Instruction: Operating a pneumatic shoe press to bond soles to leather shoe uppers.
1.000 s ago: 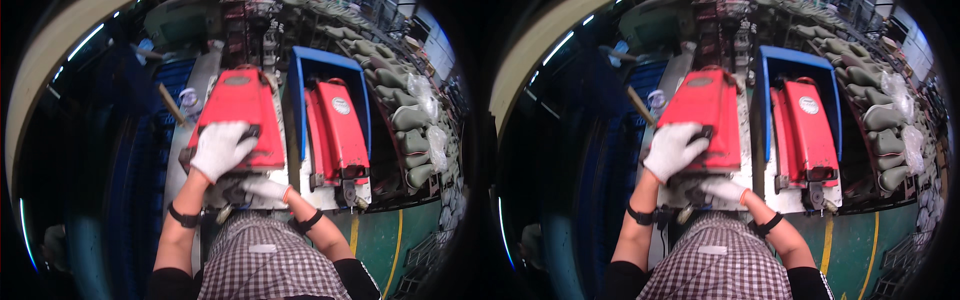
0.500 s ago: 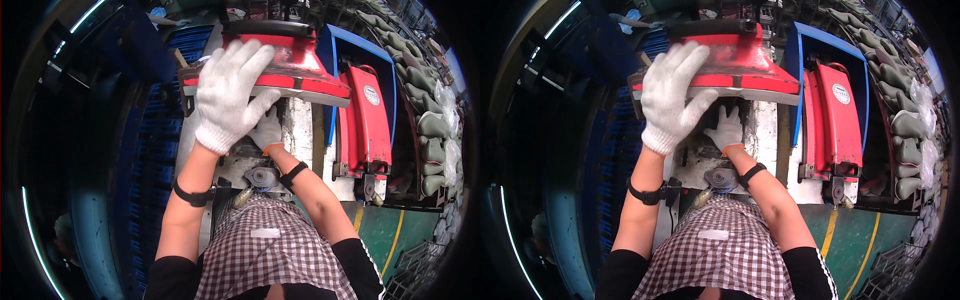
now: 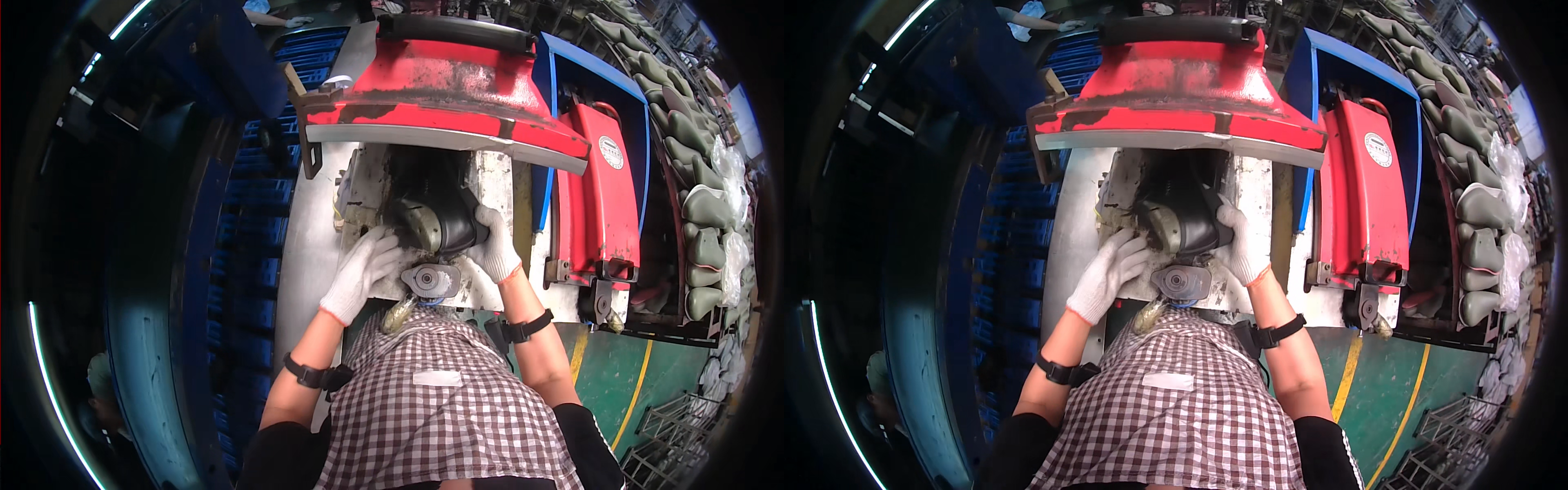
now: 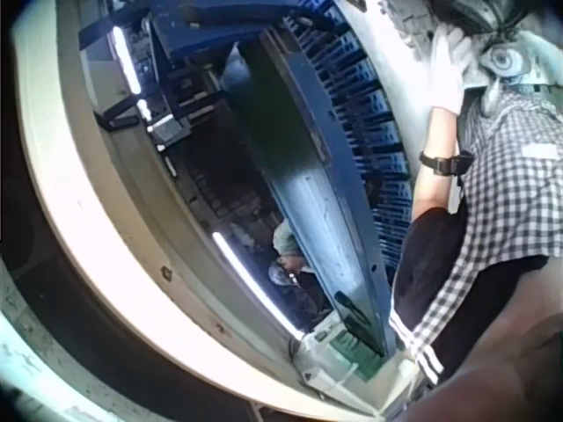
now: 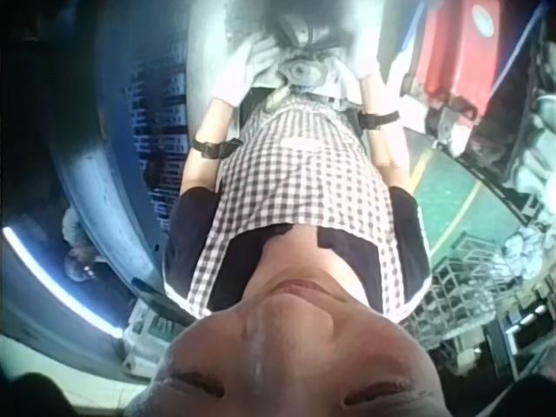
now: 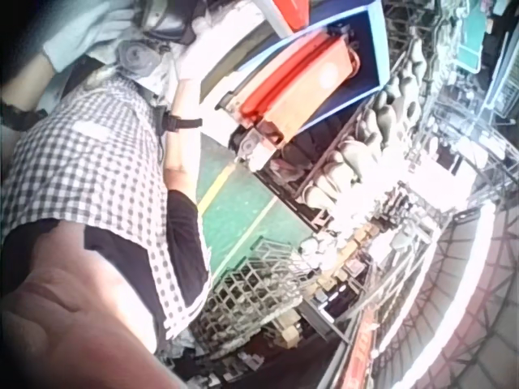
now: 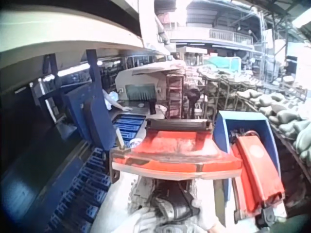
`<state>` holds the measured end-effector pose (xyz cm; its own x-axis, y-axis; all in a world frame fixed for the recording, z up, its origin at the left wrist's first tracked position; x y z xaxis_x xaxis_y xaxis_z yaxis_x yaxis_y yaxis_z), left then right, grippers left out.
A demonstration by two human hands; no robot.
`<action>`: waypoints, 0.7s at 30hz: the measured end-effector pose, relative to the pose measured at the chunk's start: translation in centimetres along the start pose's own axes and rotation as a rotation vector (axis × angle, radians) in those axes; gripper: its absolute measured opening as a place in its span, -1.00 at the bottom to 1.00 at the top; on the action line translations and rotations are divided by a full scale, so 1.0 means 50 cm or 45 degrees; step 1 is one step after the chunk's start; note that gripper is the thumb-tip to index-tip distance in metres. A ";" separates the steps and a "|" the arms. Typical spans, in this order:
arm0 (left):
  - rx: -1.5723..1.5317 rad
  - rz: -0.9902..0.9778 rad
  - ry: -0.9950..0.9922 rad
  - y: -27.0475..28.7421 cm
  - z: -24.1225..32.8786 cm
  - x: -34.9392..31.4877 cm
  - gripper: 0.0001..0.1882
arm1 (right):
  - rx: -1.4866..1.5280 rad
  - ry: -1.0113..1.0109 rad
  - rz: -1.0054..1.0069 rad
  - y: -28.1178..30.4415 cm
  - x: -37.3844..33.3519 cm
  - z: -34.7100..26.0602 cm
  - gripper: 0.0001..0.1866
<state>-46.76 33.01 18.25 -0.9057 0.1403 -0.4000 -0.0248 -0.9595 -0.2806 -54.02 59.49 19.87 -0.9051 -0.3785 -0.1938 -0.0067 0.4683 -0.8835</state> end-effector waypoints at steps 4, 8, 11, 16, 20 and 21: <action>-0.348 -0.179 -0.046 -0.085 0.024 0.008 -0.16 | 0.072 -0.174 -0.086 -0.066 -0.050 0.055 -0.22; -0.394 -0.099 -0.188 -0.079 0.015 -0.030 -0.25 | -0.298 -0.311 -0.232 -0.078 -0.052 0.068 -0.17; -0.318 0.000 -0.187 -0.049 0.012 -0.064 -0.33 | -0.820 -0.367 -0.340 -0.084 -0.047 0.079 -0.21; 0.750 0.340 -0.543 0.004 0.000 -0.118 -0.13 | -1.298 -0.088 -0.273 -0.096 -0.042 0.116 -0.33; 1.106 0.581 -0.844 0.027 0.024 -0.157 0.16 | -1.838 0.314 -0.233 -0.043 -0.037 0.118 -0.44; 1.186 0.627 -0.837 0.029 0.029 -0.168 0.16 | -1.982 0.396 -0.216 -0.036 -0.040 0.120 -0.45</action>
Point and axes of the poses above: each hand's wrist, its own x-axis towards the middle knuckle, its own y-axis out of the back of the hand, z = x × y, the point moved 2 cm from there along x, towards the middle knuckle, and after that the axes turned 11 degrees about x, right-handed, at the moved point
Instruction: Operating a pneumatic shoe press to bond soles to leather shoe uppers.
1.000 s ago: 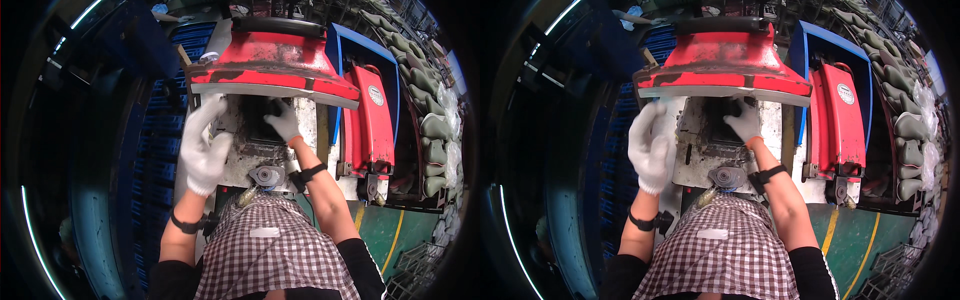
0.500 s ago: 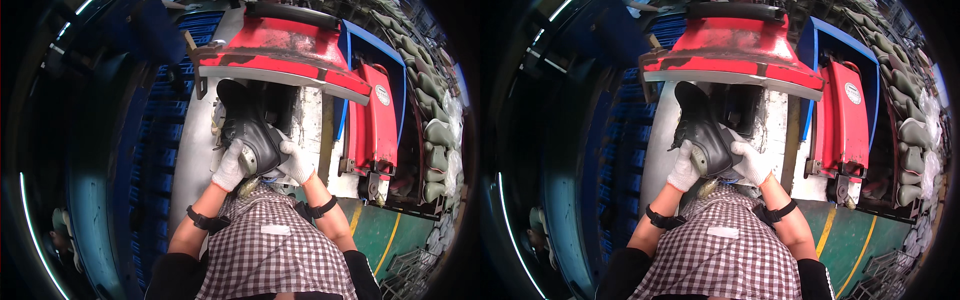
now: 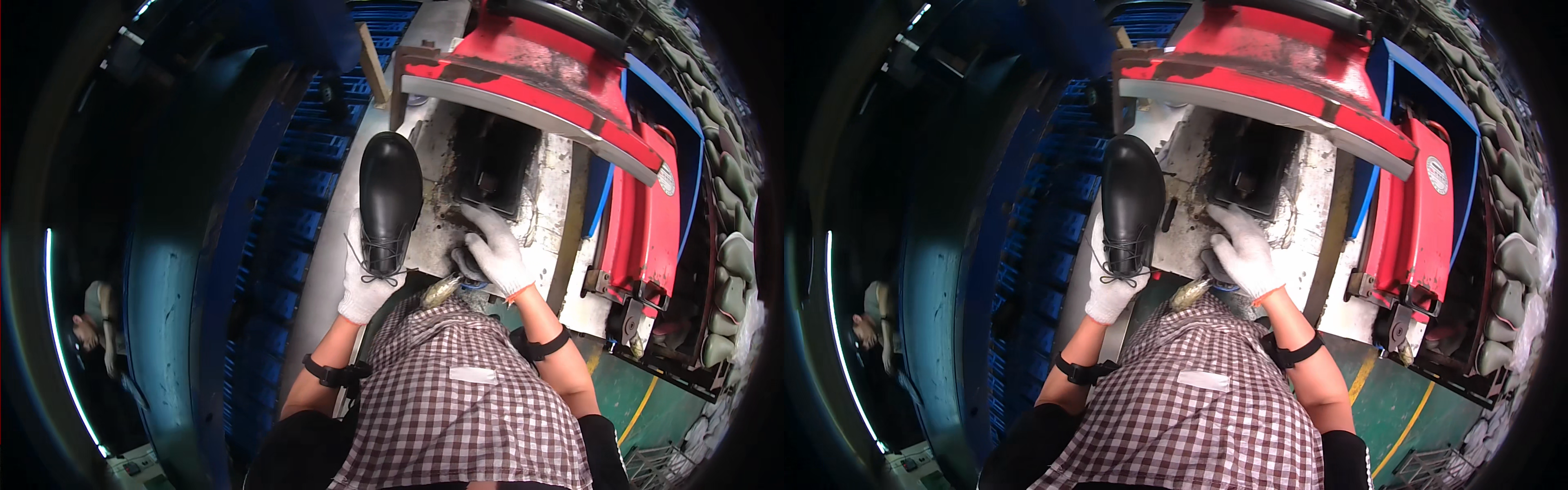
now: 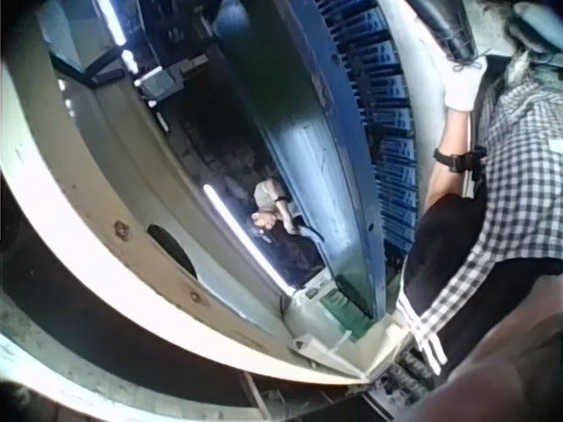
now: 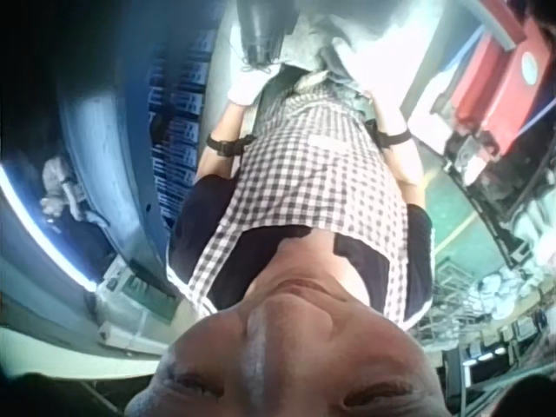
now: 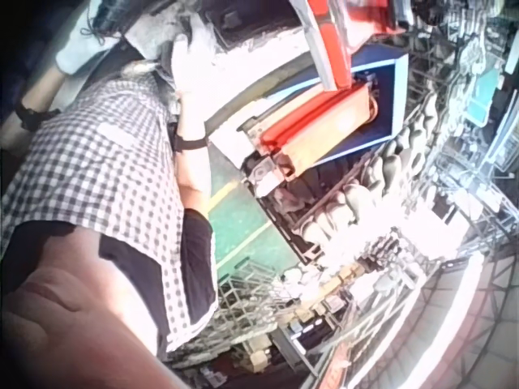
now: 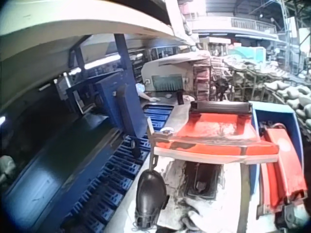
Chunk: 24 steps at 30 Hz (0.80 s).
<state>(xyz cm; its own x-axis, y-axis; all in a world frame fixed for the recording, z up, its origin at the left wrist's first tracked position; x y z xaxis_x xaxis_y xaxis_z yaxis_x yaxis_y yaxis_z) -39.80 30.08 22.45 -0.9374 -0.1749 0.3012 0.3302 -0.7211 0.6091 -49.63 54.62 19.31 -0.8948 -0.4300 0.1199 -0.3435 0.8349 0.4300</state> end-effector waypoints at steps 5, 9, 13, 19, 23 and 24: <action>-0.016 -0.023 0.193 0.028 -0.039 -0.042 0.18 | -0.325 0.128 0.014 -0.022 -0.023 0.009 -0.59; 0.156 0.027 0.166 0.038 -0.092 -0.072 0.18 | -0.340 0.128 0.036 -0.030 -0.020 -0.022 -0.69; 0.194 0.061 0.239 0.058 -0.104 -0.079 0.21 | -0.369 0.088 0.056 -0.041 -0.017 -0.009 -0.71; -0.443 0.115 0.930 0.074 -0.277 -0.105 -0.15 | -0.388 0.027 0.085 -0.046 -0.018 -0.023 -0.73; -0.554 0.275 1.342 0.078 -0.399 -0.084 -0.48 | -0.430 -0.021 0.114 -0.045 -0.016 -0.017 -0.73; -0.594 0.297 1.376 0.079 -0.436 -0.071 -0.50 | -0.445 -0.047 0.113 -0.046 -0.014 -0.017 -0.73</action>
Point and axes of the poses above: each hand's wrist, its own x-axis towards the middle knuckle, its own y-axis out of the back of the hand, z = x × y, the point moved 2 cm from there along x, towards the middle knuckle, and after that the axes turned 11 degrees about x, right-handed, at the moved point
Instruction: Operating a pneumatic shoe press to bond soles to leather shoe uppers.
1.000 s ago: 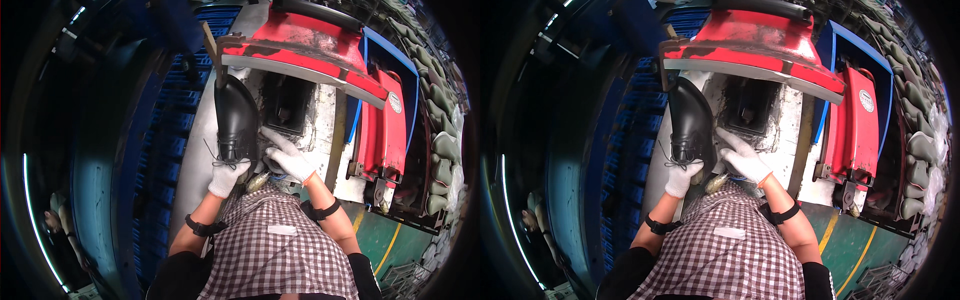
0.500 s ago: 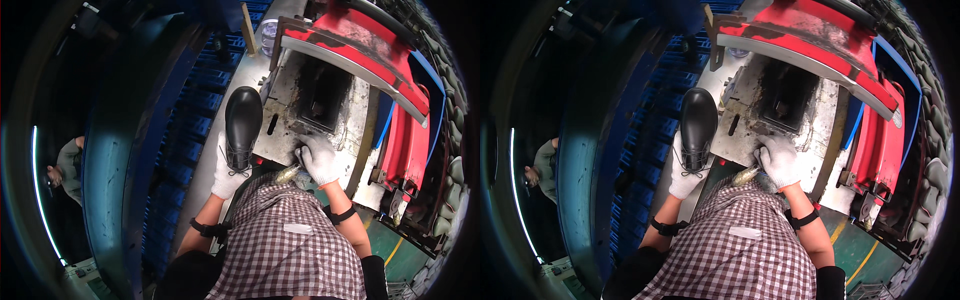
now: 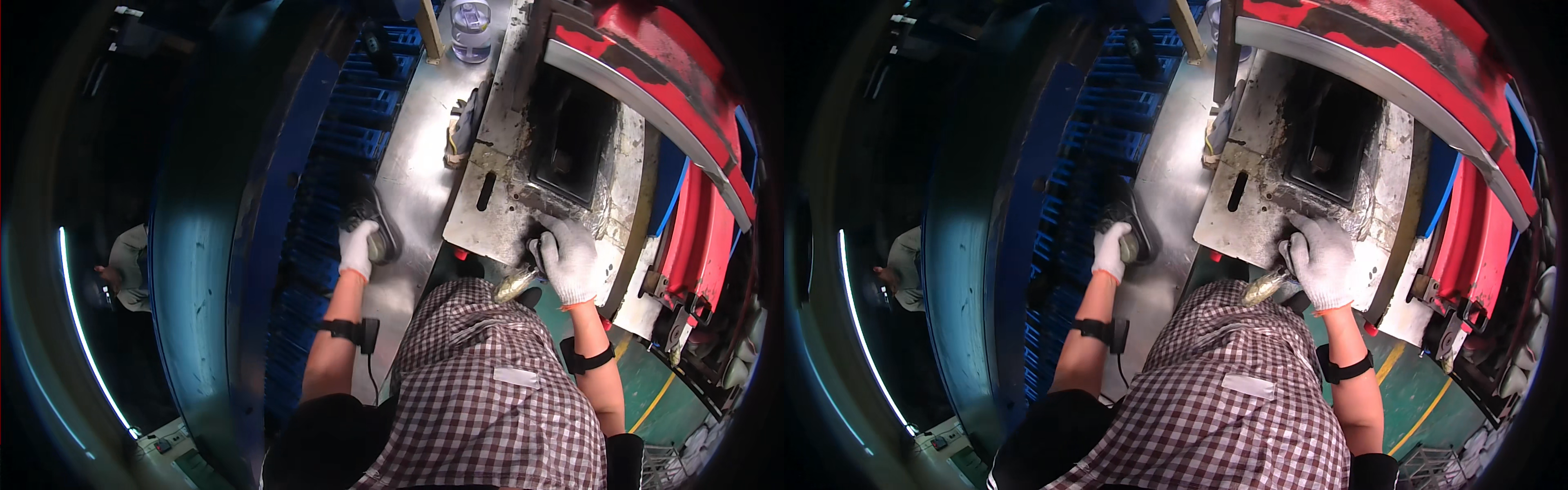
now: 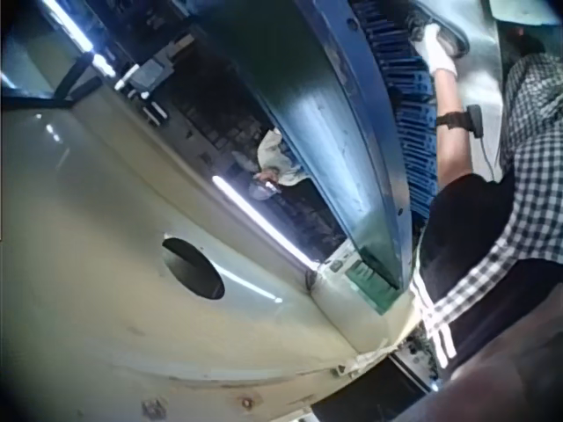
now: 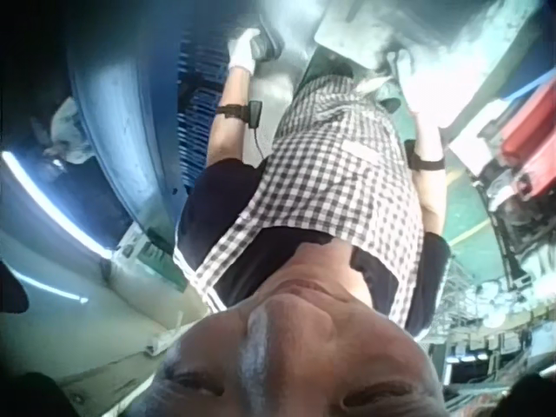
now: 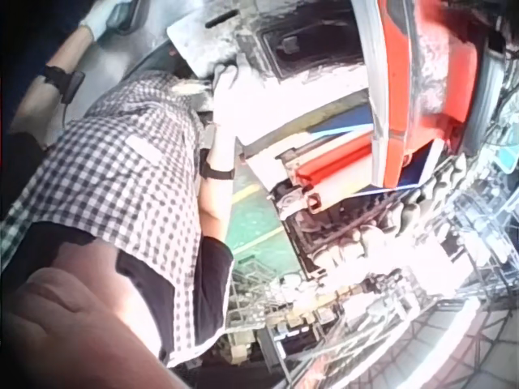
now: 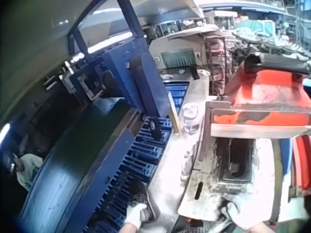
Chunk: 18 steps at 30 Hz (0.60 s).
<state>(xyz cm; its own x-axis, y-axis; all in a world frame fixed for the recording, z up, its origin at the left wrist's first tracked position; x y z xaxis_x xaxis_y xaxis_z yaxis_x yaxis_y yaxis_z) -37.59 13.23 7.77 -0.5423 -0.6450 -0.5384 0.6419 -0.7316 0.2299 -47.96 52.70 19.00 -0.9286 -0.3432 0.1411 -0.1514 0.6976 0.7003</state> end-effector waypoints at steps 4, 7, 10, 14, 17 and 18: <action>0.147 0.122 -0.007 0.105 -0.064 0.245 -0.68 | 0.002 -0.046 -0.048 -0.002 0.007 -0.014 -0.72; 0.219 0.221 -0.094 0.076 0.011 0.348 -0.65 | -0.040 -0.118 -0.063 -0.002 0.008 -0.007 -0.71; 0.636 0.453 -0.372 0.151 0.085 0.449 -0.24 | -0.028 -0.131 -0.112 0.001 0.016 -0.020 -0.69; 1.092 0.434 -0.511 0.141 0.113 0.510 -0.15 | -0.061 -0.104 -0.092 -0.004 0.015 -0.011 -0.70; 1.221 0.335 -0.476 0.140 0.092 0.485 -0.05 | -0.073 -0.142 -0.106 -0.008 0.014 -0.010 -0.70; 1.225 0.332 -0.472 0.134 0.076 0.467 -0.05 | -0.072 -0.147 -0.110 -0.011 0.014 -0.006 -0.70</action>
Point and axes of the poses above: each hand's wrist, its own x-axis towards the middle knuckle, its own y-axis out of the back of the hand, z = x × y, the point moved 2 cm from there along x, towards the middle knuckle, and after that the axes turned 11 degrees about x, right-handed, at the moved point
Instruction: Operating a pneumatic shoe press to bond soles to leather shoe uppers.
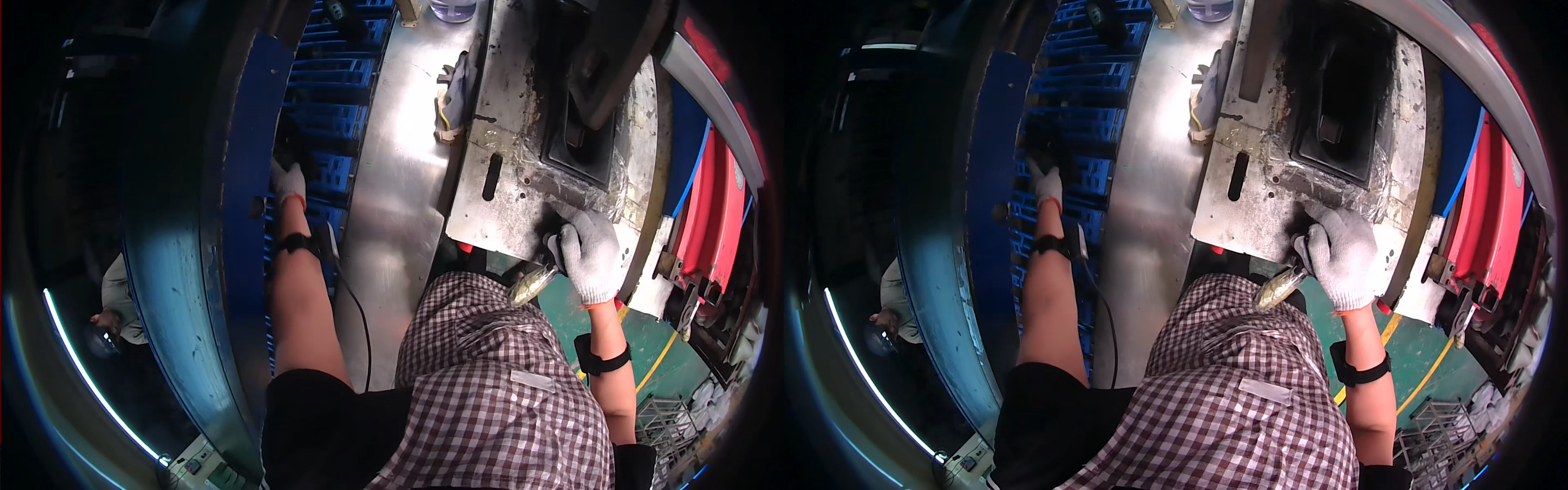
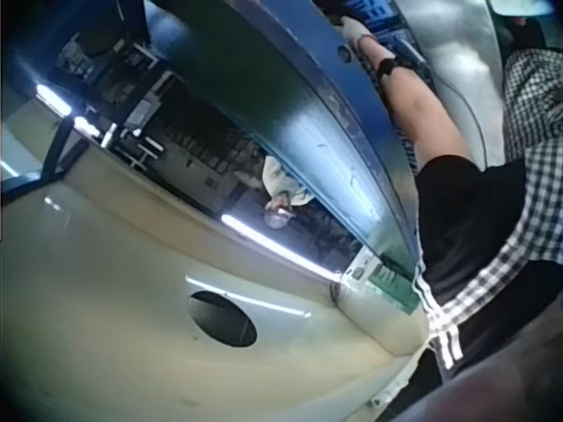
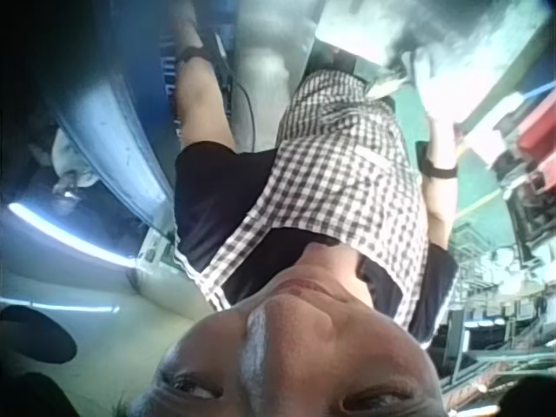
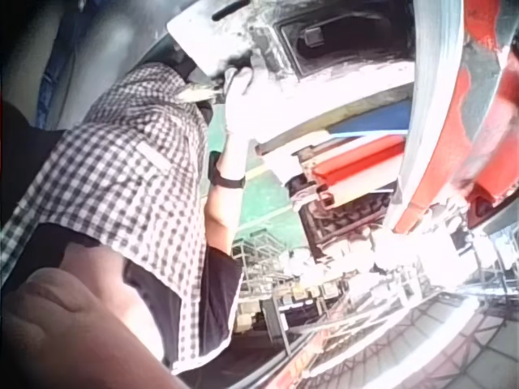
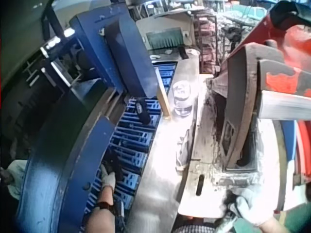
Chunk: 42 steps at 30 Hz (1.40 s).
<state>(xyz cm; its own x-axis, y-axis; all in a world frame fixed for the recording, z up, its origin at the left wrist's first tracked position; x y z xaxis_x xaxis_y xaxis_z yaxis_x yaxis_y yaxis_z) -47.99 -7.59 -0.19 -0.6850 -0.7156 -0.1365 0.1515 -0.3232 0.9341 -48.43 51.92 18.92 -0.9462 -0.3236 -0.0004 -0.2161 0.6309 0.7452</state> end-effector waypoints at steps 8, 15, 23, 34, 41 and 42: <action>0.091 0.779 1.002 0.023 -0.258 -0.312 -0.14 | 0.007 -0.039 0.025 -0.008 -0.009 0.009 -0.73; -1.938 -0.033 1.000 0.050 -0.534 -0.348 -0.44 | -0.003 -0.003 0.066 -0.010 -0.014 0.023 -0.80; -1.739 0.014 1.253 0.080 -0.616 -0.316 -0.53 | -0.098 0.069 0.002 -0.009 -0.004 0.000 -0.82; -2.256 -0.150 1.126 0.045 -0.398 -0.524 -0.49 | -0.091 0.052 -0.005 0.011 -0.005 0.005 -0.76; -1.914 -0.926 0.540 0.086 0.072 -0.582 -0.13 | 0.560 0.304 0.025 -0.020 -0.020 -0.022 -0.61; -1.756 -1.011 0.377 0.072 0.118 -0.582 -0.14 | 0.638 0.328 -0.085 -0.031 -0.024 -0.051 -0.50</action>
<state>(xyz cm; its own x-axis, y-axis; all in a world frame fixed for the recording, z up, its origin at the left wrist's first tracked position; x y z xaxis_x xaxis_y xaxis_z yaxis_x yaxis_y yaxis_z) -31.71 15.70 9.10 -0.7692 -0.1411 -0.6233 0.4479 -0.8147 -0.3683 -46.33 49.53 19.49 -0.8507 -0.4963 0.1733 -0.4207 0.8404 0.3417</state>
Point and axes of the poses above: each hand's wrist, its own x-axis towards the middle knuckle, its own y-axis out of the back of the hand, z = x × y, the point moved 2 cm from there along x, towards the middle knuckle, and after that the axes turned 11 degrees about x, right-handed, at the moved point
